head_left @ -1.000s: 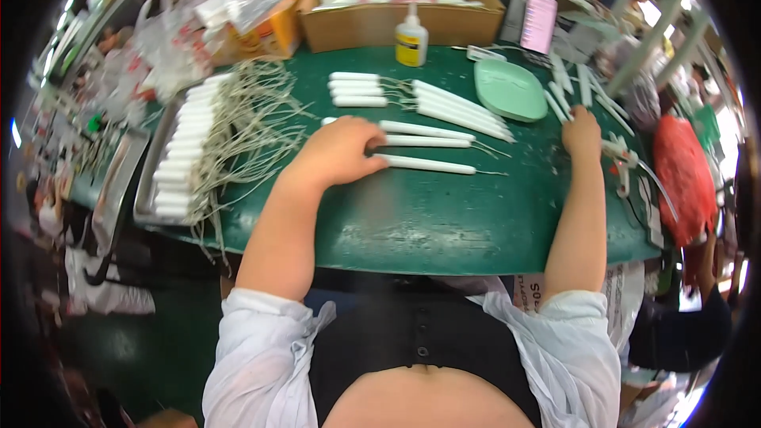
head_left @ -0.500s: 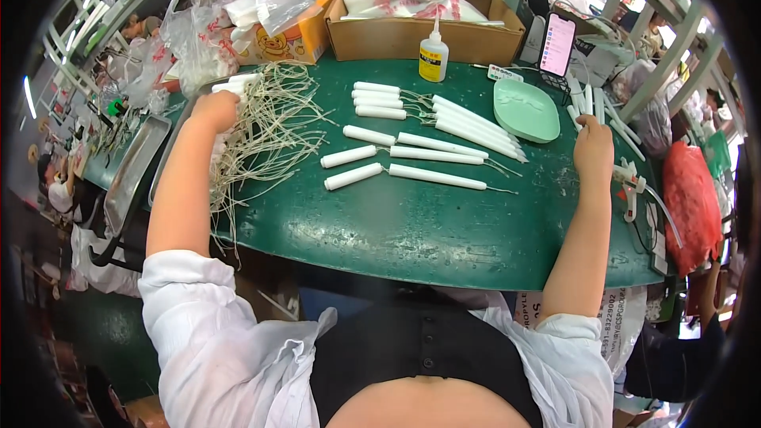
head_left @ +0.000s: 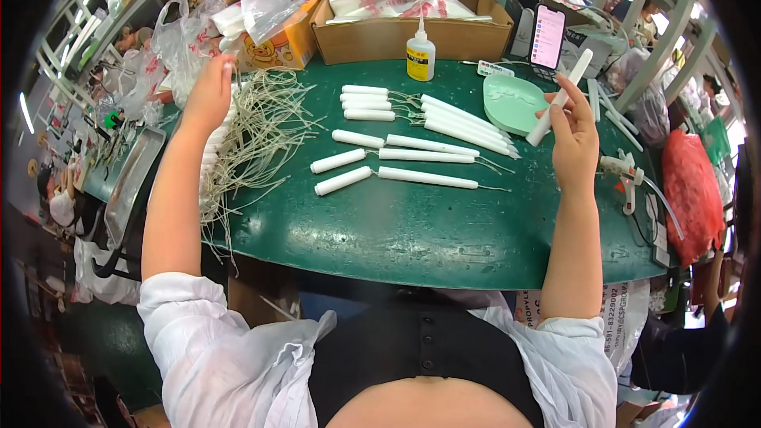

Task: Assembling small components by inserting wires into plastic tubes and applying glue using a hot glue gun.

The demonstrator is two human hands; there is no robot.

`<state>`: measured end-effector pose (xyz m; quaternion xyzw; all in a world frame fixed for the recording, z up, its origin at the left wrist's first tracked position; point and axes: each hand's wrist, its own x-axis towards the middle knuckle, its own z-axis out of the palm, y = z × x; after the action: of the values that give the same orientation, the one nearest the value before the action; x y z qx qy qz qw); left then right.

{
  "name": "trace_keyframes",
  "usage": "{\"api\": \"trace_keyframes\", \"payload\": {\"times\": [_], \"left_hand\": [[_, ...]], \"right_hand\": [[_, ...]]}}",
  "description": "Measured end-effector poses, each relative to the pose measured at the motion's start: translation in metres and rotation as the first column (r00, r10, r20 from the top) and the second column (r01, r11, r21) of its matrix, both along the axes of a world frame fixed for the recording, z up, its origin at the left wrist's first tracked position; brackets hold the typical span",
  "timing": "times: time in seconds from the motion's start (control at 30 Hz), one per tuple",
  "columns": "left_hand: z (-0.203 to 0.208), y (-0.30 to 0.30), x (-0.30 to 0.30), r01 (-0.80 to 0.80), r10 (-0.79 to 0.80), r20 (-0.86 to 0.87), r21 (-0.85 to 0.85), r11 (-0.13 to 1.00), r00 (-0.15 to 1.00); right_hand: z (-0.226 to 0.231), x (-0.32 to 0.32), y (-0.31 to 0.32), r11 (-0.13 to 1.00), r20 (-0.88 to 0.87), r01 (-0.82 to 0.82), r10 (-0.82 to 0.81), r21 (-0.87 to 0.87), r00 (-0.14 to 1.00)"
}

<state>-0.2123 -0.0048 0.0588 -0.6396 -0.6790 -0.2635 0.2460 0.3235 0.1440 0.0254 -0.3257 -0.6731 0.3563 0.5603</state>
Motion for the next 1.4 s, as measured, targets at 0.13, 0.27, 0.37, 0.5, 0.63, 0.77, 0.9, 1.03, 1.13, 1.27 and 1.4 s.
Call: {"api": "trace_keyframes", "payload": {"times": [0.13,0.27,0.37,0.5,0.63,0.77,0.9,1.03,1.13,1.27,1.4], "left_hand": [[0.042,0.01,0.078,0.125,-0.162,0.156,0.222,0.967,0.974],[0.02,0.024,0.106,0.246,-0.243,0.05,-0.067,0.967,0.969],[-0.017,0.034,0.122,0.195,-0.217,-0.029,-0.333,0.923,0.976],[-0.028,0.041,0.166,0.258,-0.186,0.271,-0.261,0.93,0.944],[-0.022,0.049,0.211,0.372,-0.263,0.753,0.027,0.928,0.604],[-0.02,0.036,0.266,0.521,-0.387,0.867,0.183,0.834,0.315],[-0.034,0.019,0.29,0.594,-0.517,0.848,0.358,0.72,0.115],[-0.058,0.018,0.288,0.569,-0.723,0.593,0.477,0.67,0.355],[-0.047,0.015,0.27,0.68,-0.745,0.404,0.32,0.659,0.532],[-0.039,0.012,0.275,0.653,-0.704,0.331,0.267,0.708,0.628],[-0.041,0.015,0.274,0.625,-0.674,0.391,0.264,0.735,0.627]], "right_hand": [[-0.002,-0.002,-0.007,0.977,-0.1,-0.185,0.174,-0.105,0.98],[-0.006,-0.008,-0.011,0.982,0.021,-0.18,0.182,-0.062,0.983],[-0.008,-0.01,-0.011,0.986,0.105,-0.152,0.159,-0.074,0.982],[-0.003,-0.013,-0.018,0.971,0.025,-0.184,0.189,-0.152,0.982],[-0.004,-0.016,-0.026,0.993,0.016,-0.118,0.118,0.002,0.993],[-0.005,-0.017,-0.032,0.92,0.239,0.192,-0.282,0.341,0.929],[0.003,-0.018,-0.039,0.682,0.304,0.158,-0.505,0.714,0.808],[0.004,-0.018,-0.037,0.525,0.26,0.1,-0.568,0.845,0.781],[0.009,-0.008,-0.035,0.436,0.14,0.213,-0.648,0.874,0.749],[0.01,-0.003,-0.031,0.855,0.243,0.279,-0.411,0.438,0.878],[-0.003,-0.013,-0.034,0.949,0.248,-0.024,-0.057,0.313,0.967]]}}
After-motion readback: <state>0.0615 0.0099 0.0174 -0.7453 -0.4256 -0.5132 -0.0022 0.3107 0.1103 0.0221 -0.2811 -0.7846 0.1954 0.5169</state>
